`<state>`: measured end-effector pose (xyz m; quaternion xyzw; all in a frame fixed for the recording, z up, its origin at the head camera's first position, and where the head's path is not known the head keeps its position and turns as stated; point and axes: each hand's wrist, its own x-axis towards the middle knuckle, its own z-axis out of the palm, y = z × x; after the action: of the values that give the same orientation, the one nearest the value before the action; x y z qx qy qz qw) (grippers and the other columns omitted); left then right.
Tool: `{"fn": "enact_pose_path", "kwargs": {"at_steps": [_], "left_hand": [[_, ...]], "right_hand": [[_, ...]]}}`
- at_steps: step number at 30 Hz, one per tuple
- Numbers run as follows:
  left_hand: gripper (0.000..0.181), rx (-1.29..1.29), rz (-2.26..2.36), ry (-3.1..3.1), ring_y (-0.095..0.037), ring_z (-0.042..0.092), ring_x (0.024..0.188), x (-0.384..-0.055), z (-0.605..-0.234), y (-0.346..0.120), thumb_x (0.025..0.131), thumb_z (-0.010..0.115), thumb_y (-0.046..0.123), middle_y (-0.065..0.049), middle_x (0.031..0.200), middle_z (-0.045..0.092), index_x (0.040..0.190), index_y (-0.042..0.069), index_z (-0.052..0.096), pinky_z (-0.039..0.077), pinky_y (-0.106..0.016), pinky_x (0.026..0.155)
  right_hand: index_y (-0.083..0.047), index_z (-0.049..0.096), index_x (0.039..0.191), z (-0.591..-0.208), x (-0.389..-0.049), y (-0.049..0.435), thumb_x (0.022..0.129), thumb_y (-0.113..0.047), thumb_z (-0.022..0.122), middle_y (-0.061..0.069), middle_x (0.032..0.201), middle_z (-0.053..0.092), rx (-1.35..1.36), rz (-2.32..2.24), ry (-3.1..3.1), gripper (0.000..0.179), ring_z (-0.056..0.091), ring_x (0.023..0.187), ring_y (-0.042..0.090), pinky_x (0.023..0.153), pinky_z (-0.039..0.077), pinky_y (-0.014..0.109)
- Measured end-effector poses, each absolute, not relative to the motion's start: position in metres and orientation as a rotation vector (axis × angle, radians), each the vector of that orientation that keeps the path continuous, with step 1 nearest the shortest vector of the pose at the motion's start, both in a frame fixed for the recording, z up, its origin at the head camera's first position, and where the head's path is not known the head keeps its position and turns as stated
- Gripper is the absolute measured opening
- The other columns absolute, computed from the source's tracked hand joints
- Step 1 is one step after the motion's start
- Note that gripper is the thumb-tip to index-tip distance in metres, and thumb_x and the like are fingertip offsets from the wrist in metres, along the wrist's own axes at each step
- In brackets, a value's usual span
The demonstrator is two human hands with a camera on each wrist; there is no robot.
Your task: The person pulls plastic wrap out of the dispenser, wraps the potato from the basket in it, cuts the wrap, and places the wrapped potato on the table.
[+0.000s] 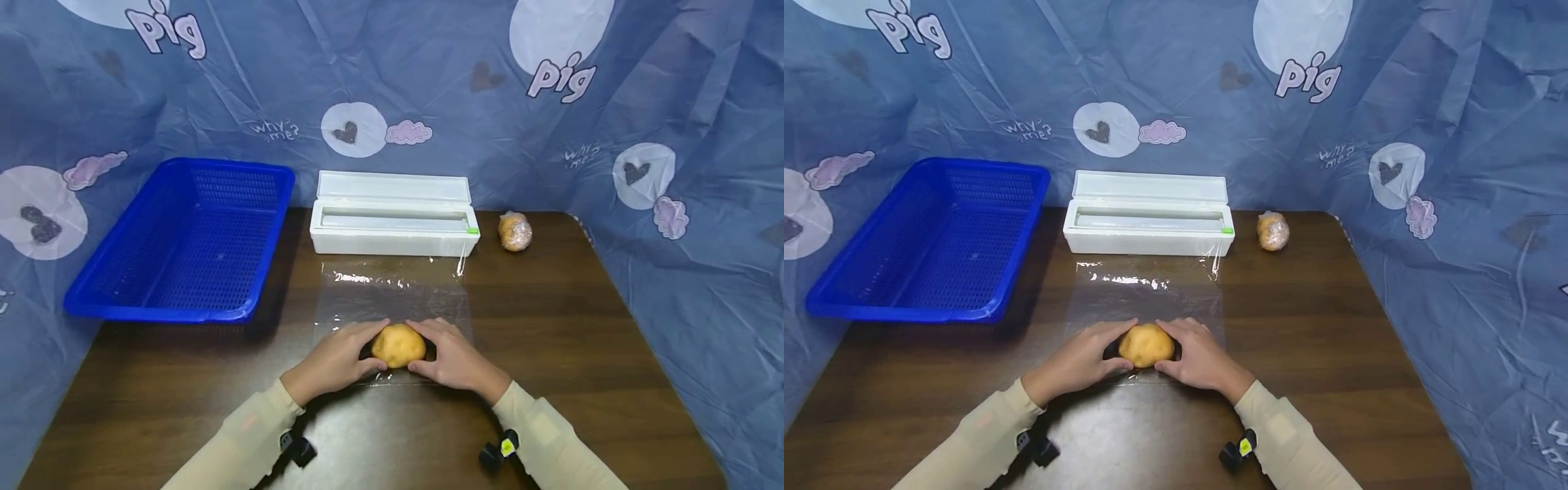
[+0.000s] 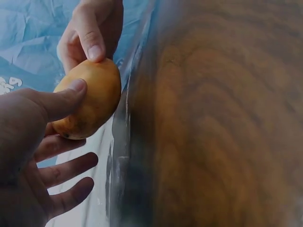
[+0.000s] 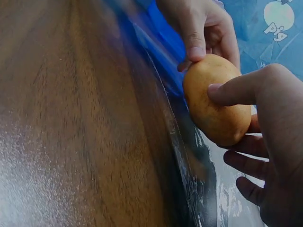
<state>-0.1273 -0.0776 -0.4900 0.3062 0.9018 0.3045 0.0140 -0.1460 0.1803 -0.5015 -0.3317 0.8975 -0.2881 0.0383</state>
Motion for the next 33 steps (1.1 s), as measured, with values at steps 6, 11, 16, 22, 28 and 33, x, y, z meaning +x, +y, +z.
{"fn": "enact_pose_path", "kwargs": {"at_steps": [6, 11, 16, 22, 28, 33], "left_hand": [[0.076, 0.967, 0.894, 2.839, -0.034, 0.060, 0.121, -0.128, -0.494, -0.077, 0.087, 0.079, 0.037, -0.018, 0.136, 0.061, 0.145, -0.003, 0.049, 0.046, -0.050, 0.103], [0.085, 0.965, 0.855, 2.884, -0.037, 0.055, 0.127, -0.127, -0.496, -0.079, 0.087, 0.078, 0.039, -0.022, 0.141, 0.055, 0.149, -0.006, 0.042, 0.044, -0.050, 0.105], [0.098, 0.842, 0.873, 2.971, -0.037, 0.053, 0.127, -0.110, -0.493, -0.090, 0.082, 0.082, 0.042, -0.020, 0.143, 0.051, 0.156, 0.001, 0.032, 0.046, -0.052, 0.102], [0.102, 1.015, 0.672, 3.142, -0.039, 0.052, 0.125, -0.099, -0.490, -0.091, 0.076, 0.086, 0.047, -0.022, 0.147, 0.044, 0.155, 0.008, 0.036, 0.049, -0.055, 0.097], [0.096, 1.320, 0.445, 3.112, -0.041, 0.038, 0.139, -0.104, -0.493, -0.073, 0.078, 0.080, 0.057, -0.021, 0.159, 0.031, 0.154, 0.011, 0.041, 0.045, -0.057, 0.101], [0.089, 1.360, 0.419, 3.116, -0.041, 0.031, 0.145, -0.106, -0.494, -0.064, 0.081, 0.079, 0.053, -0.019, 0.160, 0.032, 0.151, 0.009, 0.045, 0.042, -0.056, 0.105]], "right_hand": [[-0.002, 0.055, 0.142, -0.506, -0.147, 0.182, 0.083, -0.031, 0.080, 0.007, 0.127, 0.065, -1.039, -0.893, 2.770, 0.070, 0.058, 0.119, 0.025, 0.108, 0.038, 0.051], [-0.005, 0.052, 0.146, -0.504, -0.143, 0.184, 0.084, -0.031, 0.081, 0.008, 0.132, 0.061, -1.002, -0.929, 2.793, 0.073, 0.054, 0.125, 0.029, 0.106, 0.039, 0.054], [-0.012, 0.044, 0.152, -0.494, -0.129, 0.193, 0.082, -0.032, 0.082, 0.007, 0.136, 0.055, -0.971, -0.860, 2.905, 0.082, 0.052, 0.127, 0.028, 0.104, 0.040, 0.056], [-0.013, 0.048, 0.149, -0.491, -0.109, 0.207, 0.079, -0.026, 0.085, 0.010, 0.136, 0.050, -1.119, -0.741, 2.998, 0.080, 0.053, 0.121, 0.028, 0.095, 0.045, 0.054], [-0.018, 0.045, 0.152, -0.499, -0.115, 0.200, 0.081, -0.032, 0.085, 0.017, 0.154, 0.036, -1.311, -0.655, 2.940, 0.083, 0.038, 0.138, 0.034, 0.105, 0.038, 0.060], [-0.015, 0.052, 0.147, -0.504, -0.119, 0.194, 0.080, -0.033, 0.085, 0.019, 0.155, 0.035, -1.425, -0.653, 2.935, 0.077, 0.036, 0.140, 0.034, 0.106, 0.038, 0.059]]}}
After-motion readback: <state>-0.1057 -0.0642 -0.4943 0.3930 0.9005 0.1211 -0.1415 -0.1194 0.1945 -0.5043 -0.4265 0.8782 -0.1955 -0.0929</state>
